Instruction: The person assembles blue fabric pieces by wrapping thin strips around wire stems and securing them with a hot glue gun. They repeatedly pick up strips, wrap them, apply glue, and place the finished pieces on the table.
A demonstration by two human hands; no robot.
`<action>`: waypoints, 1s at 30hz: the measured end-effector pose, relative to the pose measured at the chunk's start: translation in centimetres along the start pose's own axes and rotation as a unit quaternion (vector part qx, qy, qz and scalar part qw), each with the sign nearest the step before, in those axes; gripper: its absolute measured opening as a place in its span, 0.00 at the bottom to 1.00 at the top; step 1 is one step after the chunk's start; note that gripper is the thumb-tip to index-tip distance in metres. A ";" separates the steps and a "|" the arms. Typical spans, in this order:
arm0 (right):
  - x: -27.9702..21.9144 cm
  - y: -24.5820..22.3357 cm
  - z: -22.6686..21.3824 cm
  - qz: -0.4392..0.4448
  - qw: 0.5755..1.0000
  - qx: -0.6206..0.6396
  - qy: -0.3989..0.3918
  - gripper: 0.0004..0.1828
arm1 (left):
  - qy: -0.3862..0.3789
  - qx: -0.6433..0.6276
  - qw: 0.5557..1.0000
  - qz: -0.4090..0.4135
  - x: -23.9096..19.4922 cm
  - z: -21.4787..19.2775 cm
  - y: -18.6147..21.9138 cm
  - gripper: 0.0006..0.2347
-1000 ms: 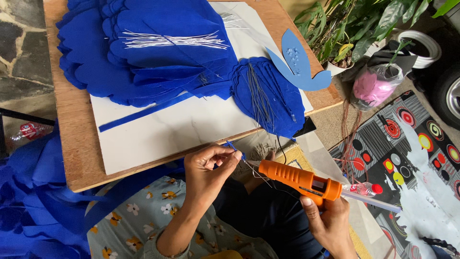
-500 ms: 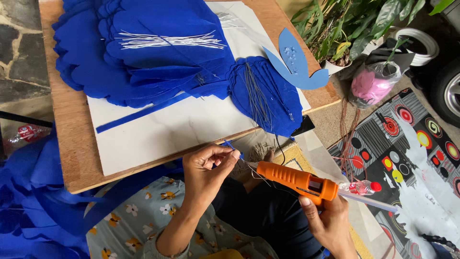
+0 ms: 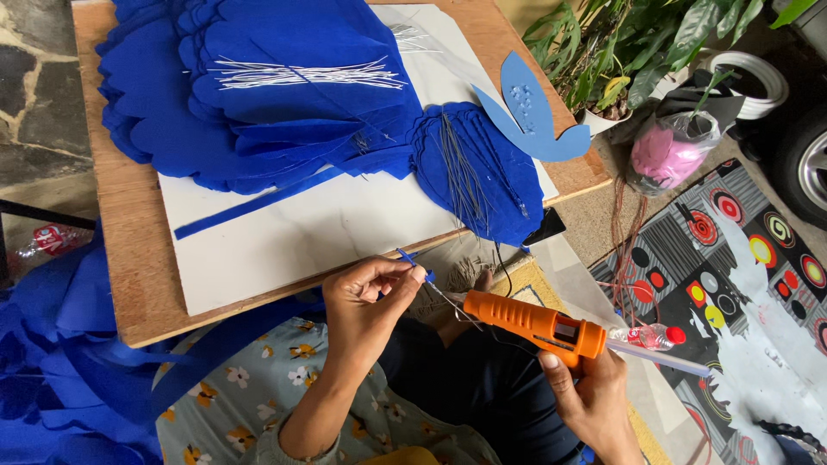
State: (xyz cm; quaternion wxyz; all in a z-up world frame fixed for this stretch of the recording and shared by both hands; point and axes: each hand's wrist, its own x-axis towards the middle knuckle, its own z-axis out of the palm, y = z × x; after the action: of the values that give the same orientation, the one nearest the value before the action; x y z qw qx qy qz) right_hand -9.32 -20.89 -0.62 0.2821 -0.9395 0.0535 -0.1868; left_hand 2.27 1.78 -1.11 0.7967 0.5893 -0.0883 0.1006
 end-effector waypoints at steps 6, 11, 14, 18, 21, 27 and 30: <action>-0.2 0.5 0.2 -0.019 0.999 0.036 0.009 0.19 | -0.014 -0.007 1.000 0.001 0.0 0.1 -0.1 0.03; -0.3 1.7 0.8 0.062 0.996 0.060 0.022 0.17 | -0.015 -0.013 1.000 -0.013 0.0 -0.1 -0.4 0.03; 0.3 1.4 1.1 0.141 0.950 0.278 0.029 0.15 | -0.014 -0.004 1.000 -0.012 0.0 -0.2 -0.2 0.04; 2.2 0.9 1.0 0.147 0.822 0.549 -0.035 0.15 | -0.017 -0.012 0.999 -0.033 0.0 0.1 -0.7 0.03; 3.8 2.7 0.9 0.224 0.738 0.635 -0.050 0.14 | -0.016 0.018 0.999 -0.025 0.1 0.2 0.2 0.04; 11.1 3.8 -1.2 0.150 0.865 0.445 0.176 0.12 | 0.000 0.037 0.998 -0.042 0.1 -0.1 -0.5 0.03; 15.1 4.7 -1.4 0.113 0.938 0.277 0.176 0.09 | -0.021 0.021 0.999 -0.035 -0.2 0.3 -1.0 0.03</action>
State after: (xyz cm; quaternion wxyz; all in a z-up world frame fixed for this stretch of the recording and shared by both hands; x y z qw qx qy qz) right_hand 4.09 -28.67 2.74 0.5366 -0.7638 0.1540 -0.3240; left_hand 2.32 1.21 -1.98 0.7849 0.6109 -0.0825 0.0624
